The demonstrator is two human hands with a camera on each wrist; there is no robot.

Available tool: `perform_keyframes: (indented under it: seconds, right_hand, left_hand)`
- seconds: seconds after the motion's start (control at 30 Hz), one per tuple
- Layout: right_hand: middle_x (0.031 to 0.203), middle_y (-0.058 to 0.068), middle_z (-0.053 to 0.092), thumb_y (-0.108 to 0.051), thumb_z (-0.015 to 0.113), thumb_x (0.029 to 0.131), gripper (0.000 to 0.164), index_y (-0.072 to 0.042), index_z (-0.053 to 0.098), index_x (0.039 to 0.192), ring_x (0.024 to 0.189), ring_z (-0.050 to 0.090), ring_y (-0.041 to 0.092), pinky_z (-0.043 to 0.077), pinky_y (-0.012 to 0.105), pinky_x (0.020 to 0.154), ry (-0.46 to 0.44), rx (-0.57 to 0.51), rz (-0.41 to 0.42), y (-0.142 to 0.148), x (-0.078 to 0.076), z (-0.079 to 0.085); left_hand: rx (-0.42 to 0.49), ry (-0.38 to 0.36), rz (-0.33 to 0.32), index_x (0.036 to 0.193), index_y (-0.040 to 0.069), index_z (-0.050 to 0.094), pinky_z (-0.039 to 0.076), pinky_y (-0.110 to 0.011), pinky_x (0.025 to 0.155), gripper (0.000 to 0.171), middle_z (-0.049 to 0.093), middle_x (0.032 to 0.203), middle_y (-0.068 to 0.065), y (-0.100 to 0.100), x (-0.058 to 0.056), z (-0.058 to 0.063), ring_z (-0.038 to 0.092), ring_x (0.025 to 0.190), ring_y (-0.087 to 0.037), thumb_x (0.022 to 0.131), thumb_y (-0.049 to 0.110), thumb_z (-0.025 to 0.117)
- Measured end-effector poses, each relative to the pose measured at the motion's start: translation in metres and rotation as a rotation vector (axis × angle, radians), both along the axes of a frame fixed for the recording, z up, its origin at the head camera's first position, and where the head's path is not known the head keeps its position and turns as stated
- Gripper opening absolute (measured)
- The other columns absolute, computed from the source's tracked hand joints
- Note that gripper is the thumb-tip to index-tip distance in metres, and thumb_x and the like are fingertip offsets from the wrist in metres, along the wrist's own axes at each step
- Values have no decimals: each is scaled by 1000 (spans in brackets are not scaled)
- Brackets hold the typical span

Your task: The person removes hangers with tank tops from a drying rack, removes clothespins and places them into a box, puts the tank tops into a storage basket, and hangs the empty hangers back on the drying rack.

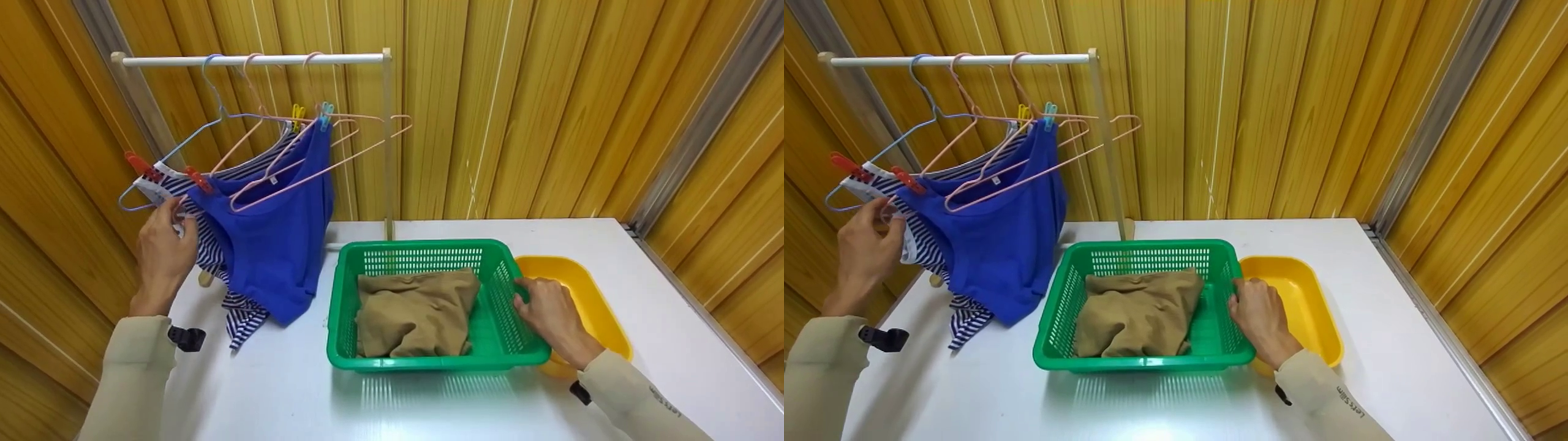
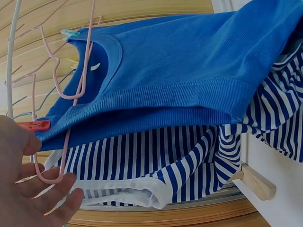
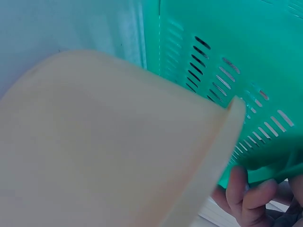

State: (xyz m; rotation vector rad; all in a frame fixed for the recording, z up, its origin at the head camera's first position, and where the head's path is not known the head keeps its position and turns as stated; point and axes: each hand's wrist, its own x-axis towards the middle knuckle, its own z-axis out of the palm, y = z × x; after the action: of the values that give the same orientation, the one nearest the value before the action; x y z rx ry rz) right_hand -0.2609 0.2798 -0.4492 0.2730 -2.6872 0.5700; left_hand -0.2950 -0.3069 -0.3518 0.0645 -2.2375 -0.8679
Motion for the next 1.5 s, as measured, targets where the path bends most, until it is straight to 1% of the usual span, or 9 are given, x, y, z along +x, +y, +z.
perform_keyframes:
  seconds: [0.07, 0.13, 0.3, 0.43, 0.53, 0.77, 0.9, 1.27, 1.5]
  right_hand:
    - [99, 29, 71, -9, 68, 89, 32, 11, 66, 115, 72, 71, 32, 59, 43, 64, 1, 0, 2, 0, 0, 0]
    - [98, 29, 71, -9, 68, 89, 32, 11, 66, 114, 71, 71, 32, 59, 43, 64, 9, 0, 1, 0, 0, -1]
    - [91, 25, 71, -10, 70, 87, 30, 9, 69, 110, 67, 68, 31, 58, 43, 62, 58, 32, -16, 1, 0, -4]
    - [86, 23, 70, -10, 71, 85, 28, 7, 70, 108, 64, 65, 29, 57, 44, 60, 94, 59, -35, 0, 0, -5]
    - [85, 22, 70, -10, 71, 85, 28, 6, 70, 108, 61, 63, 27, 57, 43, 59, 97, 60, -38, 0, 0, -5]
    - [86, 22, 70, -13, 70, 87, 30, 6, 70, 110, 62, 64, 27, 58, 44, 62, 84, 69, -33, -1, 0, -3]
    - [87, 23, 70, -13, 70, 87, 31, 7, 69, 110, 64, 65, 28, 59, 46, 65, 78, 74, -31, -1, 1, -2]
    - [85, 22, 70, -12, 71, 85, 29, 6, 71, 107, 65, 65, 31, 57, 47, 63, 107, 76, -38, -2, 0, -6]
    - [83, 21, 69, -13, 71, 85, 29, 5, 71, 108, 62, 63, 30, 56, 46, 60, 117, 91, -44, -1, 1, -7]
  left_hand:
    - [-13, -8, -9, 135, 0, 52, 45, -41, 84, 41, 62, 119, -25, 0, -1, 0, 57, 102, -39, 100, 20, 46]
    - [-18, -9, -25, 133, 0, 54, 47, -42, 84, 40, 64, 118, -25, 2, -1, 1, 59, 101, -40, 101, 22, 47]
    - [-25, 26, -71, 126, -5, 57, 50, -53, 90, 38, 66, 115, -28, 11, -5, 8, 64, 98, -42, 101, 22, 49]
    - [-41, 73, -85, 121, -5, 61, 50, -53, 88, 36, 68, 111, -29, 17, -10, 13, 66, 99, -44, 99, 22, 54]
    - [-66, 68, -87, 122, -4, 61, 50, -55, 84, 36, 68, 110, -30, 20, -12, 17, 65, 96, -45, 100, 24, 55]
    - [-151, 1, -97, 119, -5, 58, 44, -46, 69, 35, 59, 83, -24, 22, -10, 17, 57, 73, -39, 106, 24, 42]
    - [-157, 4, -91, 115, -4, 57, 44, -41, 63, 34, 59, 77, -23, 23, -10, 17, 59, 65, -37, 106, 24, 41]
    - [-101, 243, -37, 105, -7, 61, 35, -43, 60, 29, 55, 68, -24, 30, -18, 10, 54, 64, -41, 104, 17, 46]
    - [-44, 269, -6, 109, -6, 61, 33, -31, 62, 33, 55, 72, -22, 34, -17, 11, 54, 66, -37, 106, 21, 44]
